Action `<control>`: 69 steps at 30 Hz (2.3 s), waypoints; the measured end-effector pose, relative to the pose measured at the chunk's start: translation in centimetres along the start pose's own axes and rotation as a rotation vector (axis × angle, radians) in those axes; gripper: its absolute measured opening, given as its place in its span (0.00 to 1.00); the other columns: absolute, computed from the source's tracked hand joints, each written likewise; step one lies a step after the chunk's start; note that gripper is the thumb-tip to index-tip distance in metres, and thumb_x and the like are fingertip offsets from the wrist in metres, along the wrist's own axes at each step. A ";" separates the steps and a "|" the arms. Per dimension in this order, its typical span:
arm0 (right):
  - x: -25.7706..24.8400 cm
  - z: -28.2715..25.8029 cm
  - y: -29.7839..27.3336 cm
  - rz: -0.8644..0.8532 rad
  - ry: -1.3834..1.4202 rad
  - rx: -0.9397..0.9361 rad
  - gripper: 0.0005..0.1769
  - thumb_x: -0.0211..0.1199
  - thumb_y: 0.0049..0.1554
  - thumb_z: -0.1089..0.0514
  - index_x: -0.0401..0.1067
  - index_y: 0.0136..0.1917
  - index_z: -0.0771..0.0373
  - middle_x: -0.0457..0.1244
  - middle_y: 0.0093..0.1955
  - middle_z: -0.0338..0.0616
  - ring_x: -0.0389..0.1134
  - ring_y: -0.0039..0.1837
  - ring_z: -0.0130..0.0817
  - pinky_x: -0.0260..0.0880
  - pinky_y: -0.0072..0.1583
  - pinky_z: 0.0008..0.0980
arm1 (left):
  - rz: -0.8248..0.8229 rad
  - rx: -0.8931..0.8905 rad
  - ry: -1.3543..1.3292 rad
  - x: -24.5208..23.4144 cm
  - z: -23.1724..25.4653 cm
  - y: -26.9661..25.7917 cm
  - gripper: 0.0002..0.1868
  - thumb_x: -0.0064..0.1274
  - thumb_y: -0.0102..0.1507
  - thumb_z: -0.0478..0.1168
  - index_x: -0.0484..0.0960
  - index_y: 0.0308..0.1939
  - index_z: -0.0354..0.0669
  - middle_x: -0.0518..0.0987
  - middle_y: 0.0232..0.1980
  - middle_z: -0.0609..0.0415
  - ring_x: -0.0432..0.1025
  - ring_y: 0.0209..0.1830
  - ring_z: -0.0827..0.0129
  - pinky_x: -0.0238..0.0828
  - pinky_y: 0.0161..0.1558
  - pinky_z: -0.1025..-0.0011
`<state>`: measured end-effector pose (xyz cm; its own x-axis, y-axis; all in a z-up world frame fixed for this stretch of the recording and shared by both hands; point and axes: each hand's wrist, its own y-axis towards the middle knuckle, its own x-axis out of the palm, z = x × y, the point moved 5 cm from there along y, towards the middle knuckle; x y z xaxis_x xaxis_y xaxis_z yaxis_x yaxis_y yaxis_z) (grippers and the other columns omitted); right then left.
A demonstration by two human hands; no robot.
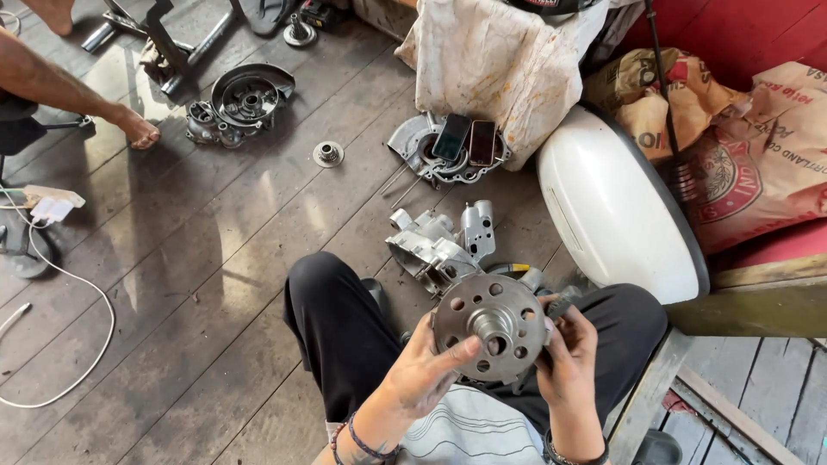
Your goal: The person sits on the floor and uses a wire brush to clean a circular metal engine component, scrubbing the holes and surfaces. They rotate the part to access different areas and continue scrubbing until the end of the clip.
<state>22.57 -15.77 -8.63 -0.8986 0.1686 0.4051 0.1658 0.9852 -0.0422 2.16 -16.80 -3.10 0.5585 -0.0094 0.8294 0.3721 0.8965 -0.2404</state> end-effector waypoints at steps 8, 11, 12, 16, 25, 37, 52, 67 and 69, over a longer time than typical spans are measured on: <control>1.0 -2.4 -1.1 -0.047 0.046 -0.039 0.13 0.60 0.57 0.65 0.70 0.54 0.74 0.66 0.40 0.44 0.59 0.35 0.19 0.54 0.35 0.15 | -0.136 0.011 0.110 3.0 2.1 -1.2 0.36 0.67 0.57 0.40 0.70 0.65 0.31 0.77 0.54 0.47 0.71 0.53 0.65 0.68 0.57 0.67; 0.9 -2.2 -0.6 -0.056 0.047 -0.031 0.13 0.60 0.57 0.65 0.70 0.55 0.74 0.65 0.38 0.43 0.56 0.32 0.17 0.49 0.31 0.15 | -0.157 0.066 0.119 2.8 2.5 -0.9 0.33 0.65 0.59 0.37 0.70 0.65 0.31 0.77 0.54 0.48 0.71 0.53 0.66 0.67 0.58 0.68; 0.8 -2.0 -0.4 -0.063 0.063 -0.025 0.13 0.61 0.57 0.65 0.70 0.55 0.74 0.64 0.37 0.41 0.52 0.29 0.15 0.44 0.28 0.14 | -0.166 0.089 0.124 2.8 2.6 -0.9 0.32 0.65 0.59 0.36 0.70 0.64 0.32 0.77 0.54 0.48 0.71 0.53 0.67 0.68 0.58 0.68; 1.5 -2.5 0.5 -0.077 -0.037 -0.041 0.18 0.57 0.61 0.60 0.72 0.58 0.78 0.63 0.33 0.40 0.55 0.31 0.17 0.52 0.32 0.14 | -0.114 0.071 0.113 0.8 1.9 0.4 0.39 0.68 0.55 0.36 0.68 0.69 0.35 0.76 0.57 0.48 0.70 0.55 0.64 0.68 0.56 0.66; 7.9 -4.8 2.2 -0.018 -0.728 -0.137 0.21 0.63 0.52 0.71 0.70 0.60 0.65 0.69 0.43 0.44 0.68 0.39 0.27 0.71 0.43 0.25 | 0.184 0.256 0.126 -2.8 2.5 3.5 0.27 0.63 0.58 0.30 0.73 0.61 0.40 0.78 0.52 0.51 0.69 0.52 0.66 0.62 0.60 0.65; 10.4 -8.0 5.2 -0.093 -0.783 -0.487 0.10 0.70 0.44 0.73 0.74 0.40 0.70 0.69 0.41 0.45 0.68 0.40 0.30 0.67 0.45 0.23 | 0.040 0.460 0.429 -1.8 4.7 5.0 0.11 0.60 0.64 0.40 0.79 0.39 0.34 0.77 0.40 0.53 0.66 0.37 0.72 0.62 0.42 0.75; 9.6 -4.1 4.9 -0.219 -0.738 -0.397 0.10 0.72 0.43 0.68 0.71 0.36 0.68 0.69 0.38 0.43 0.67 0.37 0.31 0.68 0.43 0.25 | 0.078 0.432 0.664 -2.1 5.3 4.7 0.33 0.52 0.66 0.62 0.78 0.57 0.33 0.85 0.51 0.42 0.80 0.47 0.61 0.77 0.53 0.65; 9.2 -3.3 4.0 -0.149 -0.718 -0.446 0.10 0.71 0.46 0.68 0.69 0.35 0.64 0.68 0.38 0.41 0.64 0.34 0.29 0.65 0.38 0.25 | 0.018 0.374 0.690 -2.7 4.8 5.5 0.36 0.33 0.68 0.59 0.82 0.50 0.27 0.84 0.52 0.41 0.76 0.52 0.58 0.69 0.58 0.61; 9.3 -3.7 4.3 -0.129 -0.736 -0.459 0.09 0.71 0.46 0.68 0.72 0.38 0.67 0.68 0.39 0.42 0.65 0.34 0.29 0.65 0.38 0.24 | 0.054 0.342 0.568 -4.1 4.4 5.5 0.34 0.35 0.69 0.58 0.81 0.52 0.28 0.83 0.55 0.41 0.75 0.55 0.57 0.69 0.59 0.61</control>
<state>16.48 -10.06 -1.66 -0.9292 0.1885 -0.3179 0.0491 0.9155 0.3994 -1.35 -9.88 -5.59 0.9084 -0.1086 0.4038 0.1289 0.9914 -0.0232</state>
